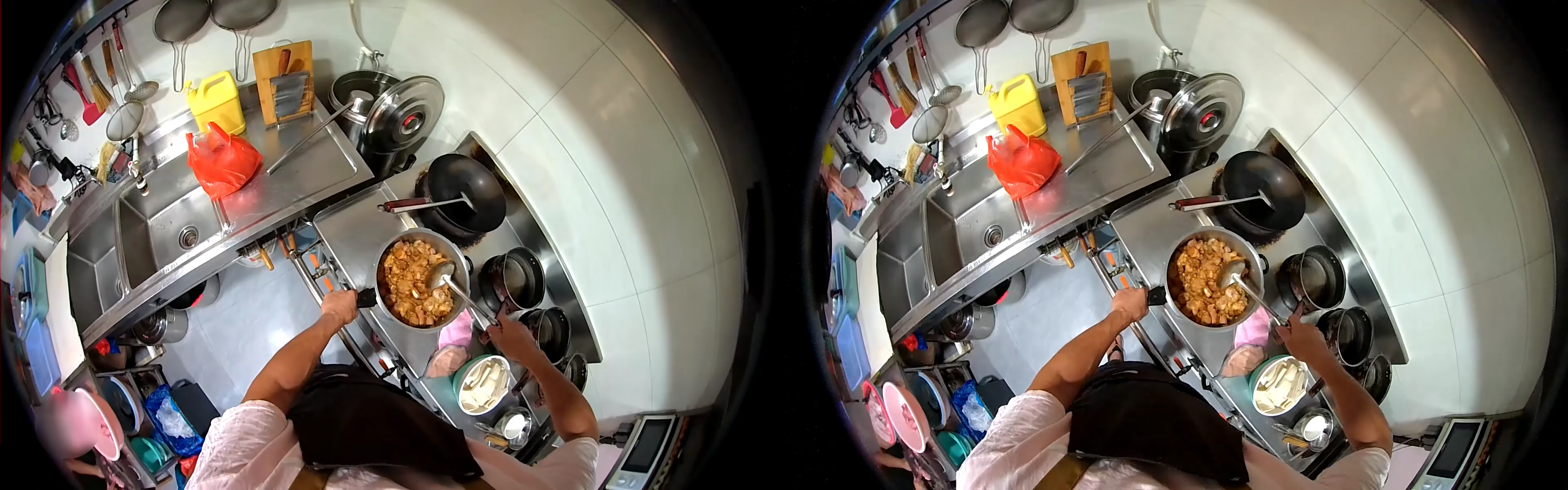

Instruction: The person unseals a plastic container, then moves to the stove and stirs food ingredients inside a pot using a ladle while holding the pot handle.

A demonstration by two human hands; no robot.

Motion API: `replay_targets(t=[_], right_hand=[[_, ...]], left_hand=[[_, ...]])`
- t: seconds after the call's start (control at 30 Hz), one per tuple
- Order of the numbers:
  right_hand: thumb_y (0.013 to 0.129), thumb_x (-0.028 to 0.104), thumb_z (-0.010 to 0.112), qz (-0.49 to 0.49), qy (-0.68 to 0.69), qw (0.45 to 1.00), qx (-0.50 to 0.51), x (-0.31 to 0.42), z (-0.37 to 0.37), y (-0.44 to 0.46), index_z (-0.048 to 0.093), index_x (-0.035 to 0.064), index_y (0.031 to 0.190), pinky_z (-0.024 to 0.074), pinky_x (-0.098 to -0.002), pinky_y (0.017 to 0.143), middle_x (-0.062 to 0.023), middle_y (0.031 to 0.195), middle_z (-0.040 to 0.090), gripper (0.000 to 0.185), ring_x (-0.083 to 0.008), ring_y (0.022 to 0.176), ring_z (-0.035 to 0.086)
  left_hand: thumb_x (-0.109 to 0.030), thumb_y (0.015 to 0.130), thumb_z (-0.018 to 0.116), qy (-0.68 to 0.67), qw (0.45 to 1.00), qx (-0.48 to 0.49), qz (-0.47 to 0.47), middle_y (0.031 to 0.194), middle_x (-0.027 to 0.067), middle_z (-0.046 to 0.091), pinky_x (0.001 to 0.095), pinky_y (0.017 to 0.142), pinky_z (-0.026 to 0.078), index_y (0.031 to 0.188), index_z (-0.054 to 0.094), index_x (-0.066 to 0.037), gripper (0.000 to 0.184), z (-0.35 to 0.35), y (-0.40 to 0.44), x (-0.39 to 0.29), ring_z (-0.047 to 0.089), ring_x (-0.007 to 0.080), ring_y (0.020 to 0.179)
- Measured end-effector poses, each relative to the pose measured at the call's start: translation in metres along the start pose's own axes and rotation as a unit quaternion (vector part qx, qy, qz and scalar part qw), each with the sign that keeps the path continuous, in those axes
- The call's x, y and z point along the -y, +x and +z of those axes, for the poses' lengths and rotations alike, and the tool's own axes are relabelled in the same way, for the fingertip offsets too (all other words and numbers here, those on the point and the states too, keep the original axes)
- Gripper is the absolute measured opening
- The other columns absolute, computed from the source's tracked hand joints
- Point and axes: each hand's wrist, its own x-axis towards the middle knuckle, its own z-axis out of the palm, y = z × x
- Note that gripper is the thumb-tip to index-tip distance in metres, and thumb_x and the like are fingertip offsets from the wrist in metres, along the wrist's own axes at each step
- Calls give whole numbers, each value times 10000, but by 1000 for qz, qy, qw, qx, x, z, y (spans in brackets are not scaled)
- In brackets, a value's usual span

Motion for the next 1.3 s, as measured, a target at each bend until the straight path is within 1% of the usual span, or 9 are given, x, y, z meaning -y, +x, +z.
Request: replay_targets(t=[0.1, 0.23, 0.33, 0.47, 0.57, 0.67, 0.93, 1.13, 1.3], right_hand=[[952, 377, 529, -17, 41, 999, 15, 6, -30, -9, 561, 44, 1221, 498, -535, 803, -264, 925, 681, 430, -492, 898, 630], [980, 338, 513, 72, 45, 964, 251, 62, -95, -17, 614, 33, 1200, 470, -390, 463, -162, 657, 611, 389, -252, 518, 627], [1003, 339, 480, 51, 139, 921, 360, 48, -89, 0, 648, 29, 1129, 372, -311, 365, -59, 585, 535, 374, -124, 404, 504], [1012, 353, 459, 103, 150, 887, 424, 56, -84, 21, 666, 44, 1079, 363, -302, 370, -10, 570, 514, 378, -115, 386, 441], [987, 382, 453, 124, 160, 877, 436, 52, -68, 36, 556, 50, 759, 367, -341, 389, -29, 523, 495, 416, -146, 384, 440], [981, 377, 485, 120, 190, 862, 454, 48, -48, 51, 552, 36, 716, 369, -354, 381, -56, 527, 516, 438, -160, 384, 459], [983, 401, 516, 98, 260, 901, 335, 44, 90, 59, 534, -10, 625, 361, -391, 336, -114, 496, 524, 545, -211, 336, 471], [967, 434, 526, 71, 306, 927, 204, 71, 102, 25, 580, -26, 696, 416, -377, 350, -111, 532, 567, 537, -224, 375, 538], [967, 364, 549, 149, 456, 868, 124, 97, 134, 16, 557, -18, 736, 414, -358, 352, -84, 519, 527, 446, -200, 363, 522]], left_hand=[[-155, 847, 581, 4, 1000, 6, 3, 1014, 163, 733, 405, 786, 576, 975, 736, -60, 222, -2, 0, 0, 718, 308, 945], [-149, 848, 578, 5, 1000, 12, 10, 1019, 164, 733, 396, 792, 574, 978, 738, -60, 224, -3, 1, 1, 718, 299, 952], [-146, 847, 576, 1, 1000, 14, 4, 1021, 166, 732, 395, 796, 573, 973, 737, -54, 225, -6, -1, -1, 717, 299, 958], [-161, 826, 586, -15, 999, -13, 25, 990, 197, 722, 432, 794, 566, 957, 717, -24, 230, 7, 6, 6, 707, 344, 937], [-168, 826, 595, -15, 999, -13, 28, 1001, 193, 720, 434, 794, 565, 967, 711, -28, 230, 9, 7, 8, 706, 346, 938], [-172, 827, 604, -18, 1000, 1, 21, 1014, 190, 721, 429, 806, 565, 979, 713, -32, 234, 4, 5, 5, 706, 335, 949], [-231, 814, 668, -12, 998, 28, 47, 1017, 181, 720, 420, 831, 562, 1002, 703, -23, 283, 7, 13, 7, 698, 323, 972], [-124, 795, 588, -35, 997, 5, 73, 950, 225, 709, 464, 784, 560, 963, 696, -13, 228, 5, 12, 9, 698, 381, 913], [-122, 800, 581, -29, 998, 12, 60, 951, 226, 709, 463, 793, 559, 961, 696, -9, 228, 3, 9, 10, 696, 386, 916]])
